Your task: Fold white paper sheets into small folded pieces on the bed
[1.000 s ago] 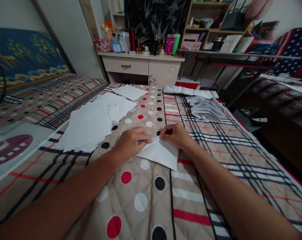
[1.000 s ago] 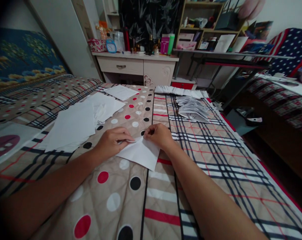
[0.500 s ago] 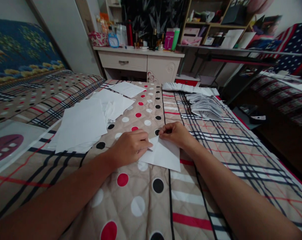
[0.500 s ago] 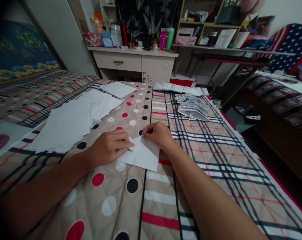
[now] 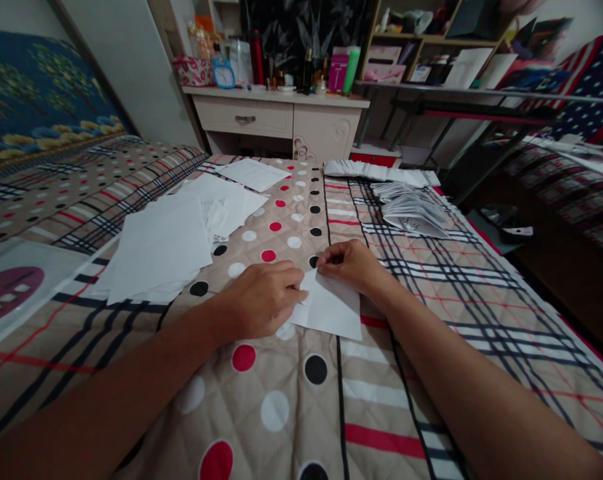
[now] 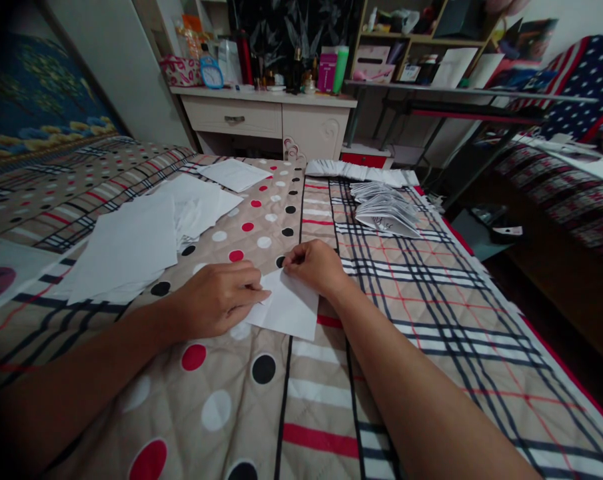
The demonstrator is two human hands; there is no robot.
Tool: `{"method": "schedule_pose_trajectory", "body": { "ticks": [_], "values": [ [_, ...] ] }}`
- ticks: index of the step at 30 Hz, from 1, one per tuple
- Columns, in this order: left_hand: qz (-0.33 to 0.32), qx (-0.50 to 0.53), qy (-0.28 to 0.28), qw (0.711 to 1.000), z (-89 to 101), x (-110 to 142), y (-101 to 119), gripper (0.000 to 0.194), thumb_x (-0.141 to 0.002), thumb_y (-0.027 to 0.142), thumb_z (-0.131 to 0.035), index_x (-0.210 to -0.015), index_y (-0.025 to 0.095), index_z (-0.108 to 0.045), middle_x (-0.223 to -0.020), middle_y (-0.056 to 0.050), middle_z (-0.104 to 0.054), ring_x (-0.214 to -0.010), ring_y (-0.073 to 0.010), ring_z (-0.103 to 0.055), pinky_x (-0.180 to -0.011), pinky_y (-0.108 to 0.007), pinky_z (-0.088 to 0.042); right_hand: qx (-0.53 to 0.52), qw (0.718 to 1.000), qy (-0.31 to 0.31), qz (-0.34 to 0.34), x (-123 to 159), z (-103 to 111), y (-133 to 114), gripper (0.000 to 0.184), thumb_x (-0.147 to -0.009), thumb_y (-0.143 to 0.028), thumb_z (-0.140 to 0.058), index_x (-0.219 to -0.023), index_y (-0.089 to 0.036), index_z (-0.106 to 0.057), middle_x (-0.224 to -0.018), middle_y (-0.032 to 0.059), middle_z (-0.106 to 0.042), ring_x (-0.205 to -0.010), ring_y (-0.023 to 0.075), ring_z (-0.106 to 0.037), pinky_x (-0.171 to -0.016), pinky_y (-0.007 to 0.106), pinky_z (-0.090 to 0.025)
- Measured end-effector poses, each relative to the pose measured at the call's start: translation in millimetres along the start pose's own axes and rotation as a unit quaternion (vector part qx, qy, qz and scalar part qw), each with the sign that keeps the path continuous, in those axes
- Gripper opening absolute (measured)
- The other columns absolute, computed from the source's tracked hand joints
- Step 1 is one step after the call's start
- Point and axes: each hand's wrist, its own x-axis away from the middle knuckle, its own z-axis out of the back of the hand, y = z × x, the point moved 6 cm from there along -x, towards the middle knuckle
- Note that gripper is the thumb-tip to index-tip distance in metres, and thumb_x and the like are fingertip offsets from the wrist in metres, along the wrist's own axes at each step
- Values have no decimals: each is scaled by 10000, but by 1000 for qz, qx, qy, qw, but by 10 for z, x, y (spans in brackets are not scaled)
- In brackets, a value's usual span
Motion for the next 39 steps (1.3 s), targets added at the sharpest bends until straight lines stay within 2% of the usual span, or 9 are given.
{"method": "schedule_pose_trajectory", "body": {
  "ticks": [4, 8, 11, 15, 20, 26, 30, 35, 39],
  "values": [
    [60, 121, 0, 991, -31, -12, -90, 221, -884, 206, -526, -844, 143, -734, -822, -51, -578, -727, -141, -540, -642, -280, -420, 4, 1000, -1, -4, -2, -1, -1, 105, -664, -183, -659, -724, -171, -744, -660, 14, -701, -581, 126, -588, -514, 200, -395],
    [181, 286, 48, 940, -185, -9, -329, 135, -830, 200, -633, -846, 159, -761, -738, -21, -583, -616, -92, -532, -537, -215, -391, -2, 1000, -4, -3, 3, 2, -7, 96, -660, -176, -666, -719, -167, -741, -668, 16, -702, -594, 129, -596, -534, 203, -410],
    [232, 325, 85, 913, -271, -7, -412, 98, -778, 138, -679, -830, 160, -758, -778, -20, -612, -617, -85, -541, -530, -201, -407, -4, 1000, -6, -6, 1, 1, -5, 93, -659, -174, -665, -715, -166, -739, -661, 14, -699, -587, 126, -590, -527, 202, -403],
    [193, 268, 106, 938, -257, -26, -350, 227, -784, 95, -661, -970, 196, -742, -993, -44, -647, -796, -128, -612, -711, -260, -504, -4, 1000, -10, -5, -11, -4, 2, 94, -665, -177, -663, -719, -168, -739, -639, 5, -688, -570, 119, -575, -514, 201, -388],
    [128, 224, 111, 960, -274, -28, -285, 258, -853, 97, -583, -1062, 166, -717, -1148, -82, -670, -1018, -184, -632, -920, -347, -507, 4, 1000, -3, 1, -7, 7, -5, 77, -668, -178, -665, -716, -172, -726, -648, 0, -685, -574, 115, -576, -521, 203, -382],
    [115, 213, 76, 967, -371, -59, -281, 338, -851, 101, -583, -1155, 207, -686, -1213, -76, -676, -1089, -222, -631, -961, -414, -506, 56, 998, 30, 3, 29, 52, -74, 52, -684, -201, -679, -719, -175, -706, -657, 5, -675, -589, 117, -574, -528, 211, -368],
    [117, 225, 67, 965, -377, -75, -299, 335, -833, 125, -626, -1153, 208, -681, -1234, -89, -658, -1085, -237, -642, -948, -451, -509, 70, 995, 72, -16, 99, 160, -66, 138, -727, -293, -676, -781, -167, -694, -730, 31, -696, -621, 130, -588, -554, 227, -388],
    [108, 260, 97, 955, -337, -85, -312, 314, -795, 152, -693, -1106, 201, -700, -1195, -98, -675, -1079, -225, -657, -963, -431, -512, 47, 996, 63, -35, 347, 185, -30, 203, -695, -314, -719, -838, -176, -678, -810, 40, -704, -697, 158, -616, -594, 241, -421],
    [118, 281, 102, 947, -317, -88, -322, 311, -782, 154, -707, -1092, 175, -705, -1178, -114, -682, -1073, -213, -663, -975, -405, -513, 17, 993, 115, -34, 620, 135, -49, 201, -737, -277, -679, -917, -194, -648, -740, 10, -662, -629, 151, -579, -554, 244, -413]
  ]
}}
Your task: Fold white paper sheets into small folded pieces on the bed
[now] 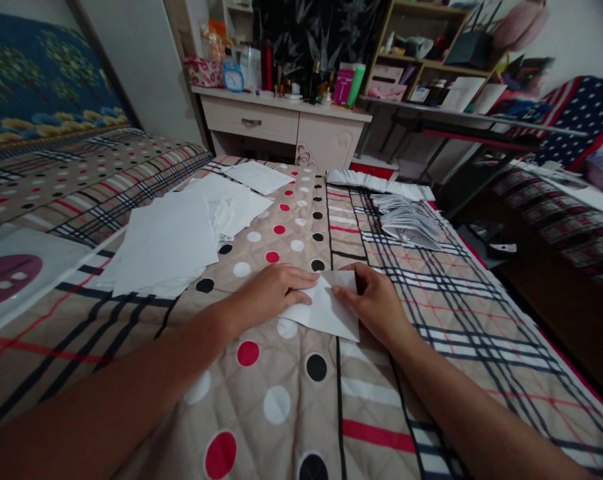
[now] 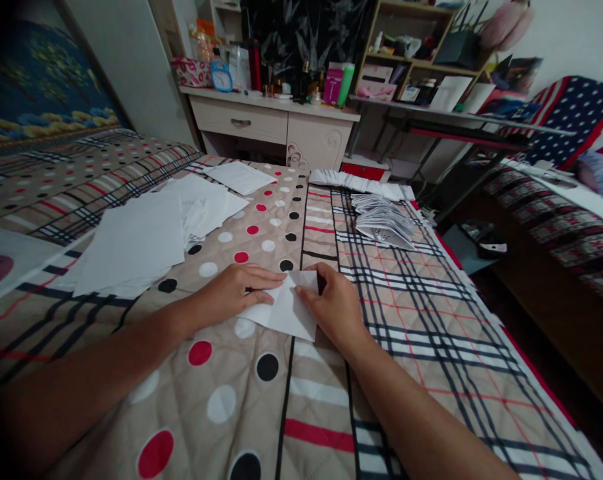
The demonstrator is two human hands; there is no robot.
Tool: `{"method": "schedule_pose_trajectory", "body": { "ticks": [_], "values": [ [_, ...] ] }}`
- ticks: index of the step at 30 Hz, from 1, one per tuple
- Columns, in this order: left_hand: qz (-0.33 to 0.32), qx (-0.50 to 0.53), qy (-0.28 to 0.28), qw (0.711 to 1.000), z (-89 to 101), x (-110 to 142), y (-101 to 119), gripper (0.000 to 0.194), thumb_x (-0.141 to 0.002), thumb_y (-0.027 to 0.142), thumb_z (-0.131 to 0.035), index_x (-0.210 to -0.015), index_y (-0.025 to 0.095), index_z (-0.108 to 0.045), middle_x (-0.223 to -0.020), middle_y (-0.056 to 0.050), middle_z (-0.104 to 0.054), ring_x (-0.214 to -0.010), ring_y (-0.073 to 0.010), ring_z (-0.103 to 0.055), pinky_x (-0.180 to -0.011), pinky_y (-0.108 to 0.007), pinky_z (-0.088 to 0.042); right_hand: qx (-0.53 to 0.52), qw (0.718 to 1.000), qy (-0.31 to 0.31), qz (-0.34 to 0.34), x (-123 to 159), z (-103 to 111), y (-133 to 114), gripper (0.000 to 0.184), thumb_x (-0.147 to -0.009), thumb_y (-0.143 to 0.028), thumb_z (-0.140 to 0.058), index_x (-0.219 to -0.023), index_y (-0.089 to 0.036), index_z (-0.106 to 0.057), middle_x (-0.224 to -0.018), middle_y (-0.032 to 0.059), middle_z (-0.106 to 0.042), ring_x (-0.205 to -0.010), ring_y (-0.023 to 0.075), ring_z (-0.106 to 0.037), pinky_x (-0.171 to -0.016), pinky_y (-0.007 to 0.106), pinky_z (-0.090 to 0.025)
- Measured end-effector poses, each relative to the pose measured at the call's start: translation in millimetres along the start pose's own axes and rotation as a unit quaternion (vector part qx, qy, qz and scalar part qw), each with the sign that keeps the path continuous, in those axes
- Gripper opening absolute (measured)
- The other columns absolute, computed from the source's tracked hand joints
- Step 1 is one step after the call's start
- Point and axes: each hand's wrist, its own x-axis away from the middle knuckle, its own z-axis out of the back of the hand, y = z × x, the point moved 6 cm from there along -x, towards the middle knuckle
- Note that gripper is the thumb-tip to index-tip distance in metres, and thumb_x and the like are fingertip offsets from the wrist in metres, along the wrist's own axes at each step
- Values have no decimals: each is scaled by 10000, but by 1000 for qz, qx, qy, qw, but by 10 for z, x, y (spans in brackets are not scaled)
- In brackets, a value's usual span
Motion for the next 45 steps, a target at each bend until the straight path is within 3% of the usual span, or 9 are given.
{"method": "schedule_pose_trajectory", "body": {
  "ticks": [5, 10, 18, 26, 35, 41, 45],
  "values": [
    [-13, -7, -4, 1000, 9, 9, 20, 286, -803, 145, -685, -1084, 190, -709, -1198, -99, -675, -1097, -201, -652, -973, -372, -511, -35, 997, 36, 56, 179, -11, -129, 126, -764, -218, -646, -886, -187, -634, -767, 18, -629, -626, 141, -551, -571, 250, -432],
    [-31, -24, -2, 999, 10, 17, 23, 289, -807, 167, -690, -1093, 205, -707, -1185, -94, -684, -1087, -206, -657, -962, -374, -515, 36, 984, 15, 174, 227, 1, -315, 183, -792, -121, -594, -894, -208, -718, -849, 44, -625, -724, 154, -582, -638, 268, -451],
    [-16, 22, 0, 1000, 12, 7, -1, 287, -800, 142, -689, -1071, 232, -718, -1167, -86, -690, -1076, -202, -664, -957, -387, -518, 143, 959, -27, 243, 280, -50, -361, 263, -790, -117, -581, -941, -247, -754, -879, 49, -627, -759, 162, -581, -655, 278, -432],
    [0, 33, 40, 999, 47, 25, 10, 188, -780, 152, -710, -948, 223, -755, -1070, -88, -731, -985, -205, -699, -880, -381, -552, 177, 949, -42, 259, 309, -69, -437, 297, -747, -83, -565, -927, -226, -753, -901, 56, -626, -766, 169, -572, -687, 304, -428],
    [33, 75, 47, 996, 74, 43, -22, 149, -753, 100, -710, -862, 187, -762, -1022, -81, -745, -933, -182, -702, -857, -330, -561, 175, 950, -41, 256, 332, -87, -441, 291, -764, -73, -540, -921, -210, -744, -900, 65, -619, -780, 173, -574, -693, 299, -451],
    [-6, 24, 31, 999, 84, 56, 51, 253, -789, 84, -667, -974, 238, -747, -1239, -74, -619, -1100, -184, -614, -887, -333, -534, 241, 931, -47, 270, 349, -105, -505, 265, -780, -90, -536, -902, -212, -737, -901, 63, -624, -761, 176, -558, -699, 317, -410],
    [-21, 15, 15, 1000, 51, 68, 61, 234, -831, 89, -622, -944, 246, -755, -1237, -61, -591, -1102, -171, -602, -931, -338, -512, 247, 927, -52, 278, 355, -115, -512, 264, -785, -91, -527, -892, -206, -739, -902, 63, -626, -764, 180, -559, -697, 322, -401]
  ]
}}
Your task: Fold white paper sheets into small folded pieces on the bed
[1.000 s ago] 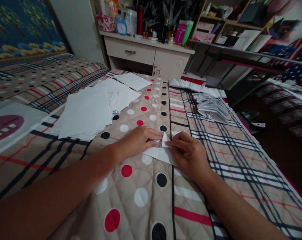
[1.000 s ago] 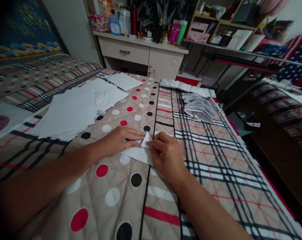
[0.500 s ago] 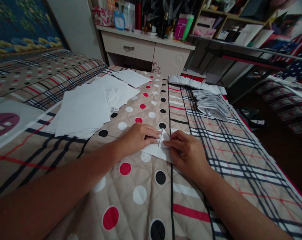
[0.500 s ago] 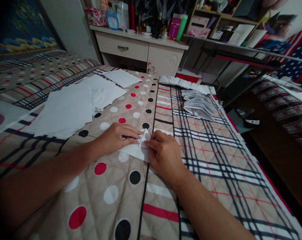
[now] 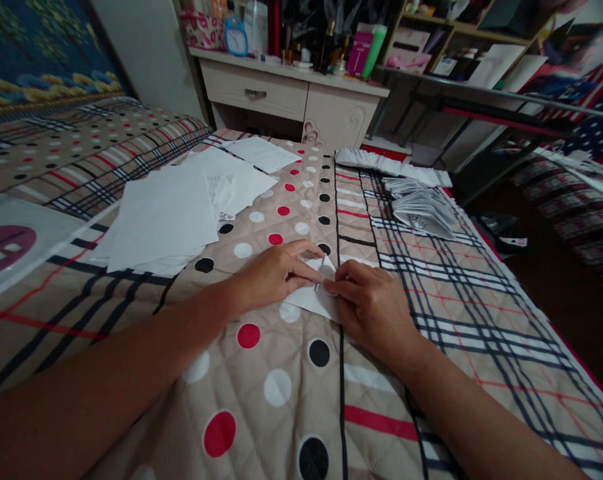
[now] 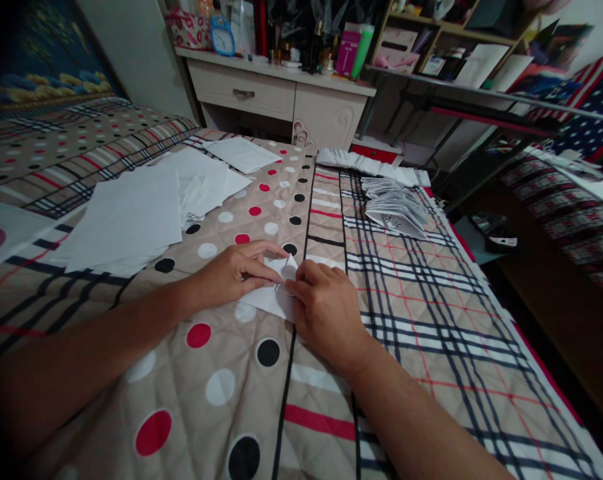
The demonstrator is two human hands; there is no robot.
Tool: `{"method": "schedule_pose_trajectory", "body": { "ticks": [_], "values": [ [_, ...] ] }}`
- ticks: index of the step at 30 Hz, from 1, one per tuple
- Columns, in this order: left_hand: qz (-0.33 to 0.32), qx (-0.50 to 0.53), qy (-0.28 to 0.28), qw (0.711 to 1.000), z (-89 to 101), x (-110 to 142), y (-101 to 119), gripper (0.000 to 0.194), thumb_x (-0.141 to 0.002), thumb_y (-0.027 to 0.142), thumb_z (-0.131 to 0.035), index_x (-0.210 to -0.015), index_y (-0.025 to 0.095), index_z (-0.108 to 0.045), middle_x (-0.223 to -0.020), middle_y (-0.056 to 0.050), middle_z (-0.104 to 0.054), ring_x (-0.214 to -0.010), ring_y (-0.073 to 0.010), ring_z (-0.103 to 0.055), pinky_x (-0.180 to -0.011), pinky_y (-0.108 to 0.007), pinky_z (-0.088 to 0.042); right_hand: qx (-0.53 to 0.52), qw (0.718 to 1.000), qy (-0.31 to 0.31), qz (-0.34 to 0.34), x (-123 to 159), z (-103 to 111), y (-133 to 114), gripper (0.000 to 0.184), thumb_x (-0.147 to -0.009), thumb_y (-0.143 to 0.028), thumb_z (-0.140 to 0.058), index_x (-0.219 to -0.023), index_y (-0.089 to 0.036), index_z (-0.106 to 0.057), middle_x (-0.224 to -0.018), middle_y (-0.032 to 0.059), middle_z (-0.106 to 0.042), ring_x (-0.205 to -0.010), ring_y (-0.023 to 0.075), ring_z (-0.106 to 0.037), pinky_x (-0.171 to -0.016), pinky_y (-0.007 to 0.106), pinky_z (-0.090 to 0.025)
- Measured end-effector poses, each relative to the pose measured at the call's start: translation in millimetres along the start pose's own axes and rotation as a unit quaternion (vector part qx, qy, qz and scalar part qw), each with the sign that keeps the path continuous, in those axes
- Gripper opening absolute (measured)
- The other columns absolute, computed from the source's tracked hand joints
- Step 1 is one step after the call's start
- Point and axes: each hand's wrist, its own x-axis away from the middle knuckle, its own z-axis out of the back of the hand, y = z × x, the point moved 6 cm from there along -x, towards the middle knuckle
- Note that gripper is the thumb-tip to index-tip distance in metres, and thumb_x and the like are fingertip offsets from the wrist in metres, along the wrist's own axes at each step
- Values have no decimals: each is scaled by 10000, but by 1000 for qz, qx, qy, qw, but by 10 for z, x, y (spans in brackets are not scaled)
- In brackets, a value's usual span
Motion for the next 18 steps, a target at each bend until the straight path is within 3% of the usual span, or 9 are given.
{"method": "schedule_pose_trajectory", "body": {
  "ticks": [18],
  "values": [
    [41, 8, -23, 999, -12, -39, -27, 194, -798, 89, -657, -890, 217, -771, -1177, -80, -621, -1052, -187, -618, -926, -347, -493, -156, 987, 40, -2, 17, -62, 116, 340, -707, 6, -528, -879, -187, -749, -885, 56, -605, -773, 159, -569, -664, 274, -433]
  ]
}}
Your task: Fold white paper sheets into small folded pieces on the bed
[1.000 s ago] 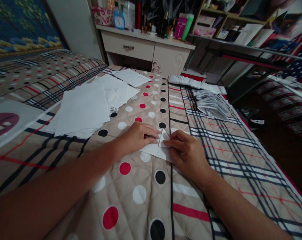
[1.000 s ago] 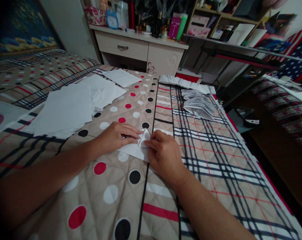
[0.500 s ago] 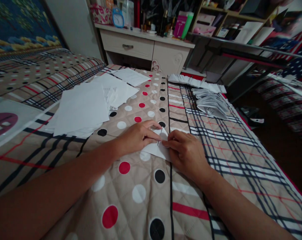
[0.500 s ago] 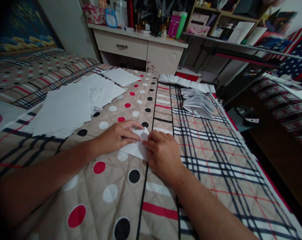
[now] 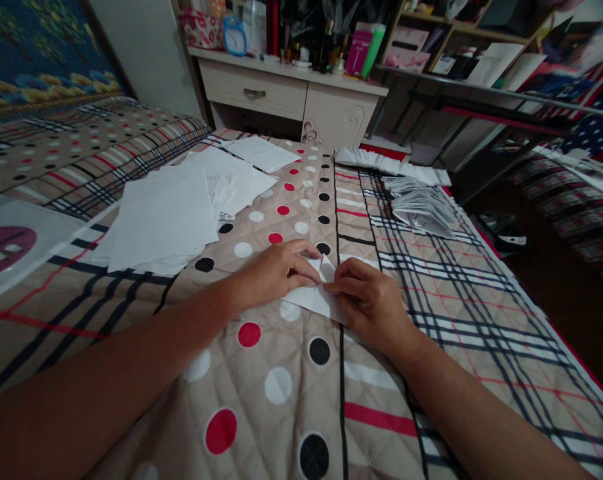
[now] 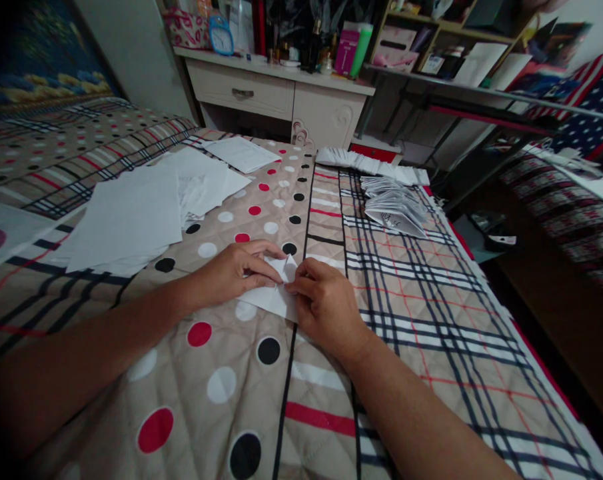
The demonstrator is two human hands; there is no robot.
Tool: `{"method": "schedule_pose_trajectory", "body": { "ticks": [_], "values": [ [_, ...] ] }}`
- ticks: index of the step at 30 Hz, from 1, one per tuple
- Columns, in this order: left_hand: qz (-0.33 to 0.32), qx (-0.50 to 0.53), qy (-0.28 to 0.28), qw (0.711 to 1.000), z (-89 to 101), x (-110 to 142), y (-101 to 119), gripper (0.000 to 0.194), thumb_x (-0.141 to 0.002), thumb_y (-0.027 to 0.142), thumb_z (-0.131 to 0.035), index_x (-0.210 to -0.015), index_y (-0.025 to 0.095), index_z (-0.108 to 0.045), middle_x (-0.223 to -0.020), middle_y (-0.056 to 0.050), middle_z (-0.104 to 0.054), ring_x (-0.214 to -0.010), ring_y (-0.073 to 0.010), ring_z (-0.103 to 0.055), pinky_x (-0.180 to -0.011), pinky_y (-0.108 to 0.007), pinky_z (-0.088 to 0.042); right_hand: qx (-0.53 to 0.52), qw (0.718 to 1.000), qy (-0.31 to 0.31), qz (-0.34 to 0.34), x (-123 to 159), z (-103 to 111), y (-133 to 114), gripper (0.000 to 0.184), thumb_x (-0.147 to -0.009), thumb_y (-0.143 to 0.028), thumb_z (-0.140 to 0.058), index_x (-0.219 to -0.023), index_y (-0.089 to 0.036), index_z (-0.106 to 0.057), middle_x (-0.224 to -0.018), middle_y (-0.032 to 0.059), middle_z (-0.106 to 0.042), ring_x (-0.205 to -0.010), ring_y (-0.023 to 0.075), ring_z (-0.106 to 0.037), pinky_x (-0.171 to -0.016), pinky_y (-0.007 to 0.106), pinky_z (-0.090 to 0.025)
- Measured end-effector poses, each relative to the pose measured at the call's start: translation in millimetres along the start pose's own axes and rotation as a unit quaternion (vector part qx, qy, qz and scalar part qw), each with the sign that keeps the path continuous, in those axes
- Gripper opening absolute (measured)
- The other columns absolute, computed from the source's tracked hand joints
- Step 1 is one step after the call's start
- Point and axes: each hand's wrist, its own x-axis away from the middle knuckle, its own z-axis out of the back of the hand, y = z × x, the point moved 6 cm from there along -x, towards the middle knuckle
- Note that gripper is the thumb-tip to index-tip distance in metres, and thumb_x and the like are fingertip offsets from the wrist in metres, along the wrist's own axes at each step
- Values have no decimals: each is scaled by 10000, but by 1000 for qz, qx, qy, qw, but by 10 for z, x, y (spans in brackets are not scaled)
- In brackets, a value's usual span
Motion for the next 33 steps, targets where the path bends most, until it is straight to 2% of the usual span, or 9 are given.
{"method": "schedule_pose_trajectory", "body": {
  "ticks": [6, 9, 12, 18, 27, 33],
  "values": [
    [-2, 0, 7, 1000, 3, 14, 0, 257, -799, 95, -661, -985, 248, -752, -1199, -73, -607, -1084, -197, -603, -939, -364, -483, -72, 997, 15, 11, -22, 32, -17, 348, -712, 41, -502, -870, -154, -744, -869, 63, -578, -767, 145, -567, -656, 257, -448],
    [-1, 2, 4, 1000, -7, 16, -14, 242, -808, 92, -650, -954, 250, -760, -1196, -71, -605, -1063, -188, -611, -927, -356, -489, -90, 996, 24, 0, -34, 52, -17, 342, -720, 47, -494, -840, -159, -740, -854, 57, -574, -754, 136, -567, -640, 245, -447],
    [-2, 8, 5, 1000, -7, 11, -13, 228, -809, 86, -647, -927, 240, -767, -1185, -73, -608, -1062, -184, -612, -935, -349, -486, -82, 996, 20, -13, -34, 34, -2, 299, -742, 18, -536, -870, -164, -737, -864, 52, -579, -760, 138, -572, -650, 251, -448],
    [3, 19, 8, 1000, 6, 2, 7, 207, -801, 98, -659, -913, 232, -771, -1172, -72, -613, -1052, -192, -616, -937, -352, -482, -56, 998, 10, -7, -14, -20, 41, 179, -861, -144, -597, -912, -210, -755, -864, 37, -603, -764, 135, -582, -662, 262, -438],
    [-2, 8, 7, 1000, -2, 3, -2, 210, -808, 100, -651, -901, 245, -771, -1164, -65, -613, -1039, -179, -619, -908, -331, -486, -80, 997, 9, 2, -31, -25, 40, 166, -853, -121, -619, -884, -202, -761, -858, 39, -623, -779, 137, -596, -669, 257, -449],
    [26, -3, 33, 999, -31, 3, -34, 115, -782, 197, -711, -860, 257, -770, -1148, -32, -616, -944, -164, -631, -841, -309, -510, -81, 997, 8, -4, -36, -33, 19, 171, -849, -122, -610, -845, -201, -761, -854, 46, -629, -773, 142, -594, -670, 263, -448]
  ]
}}
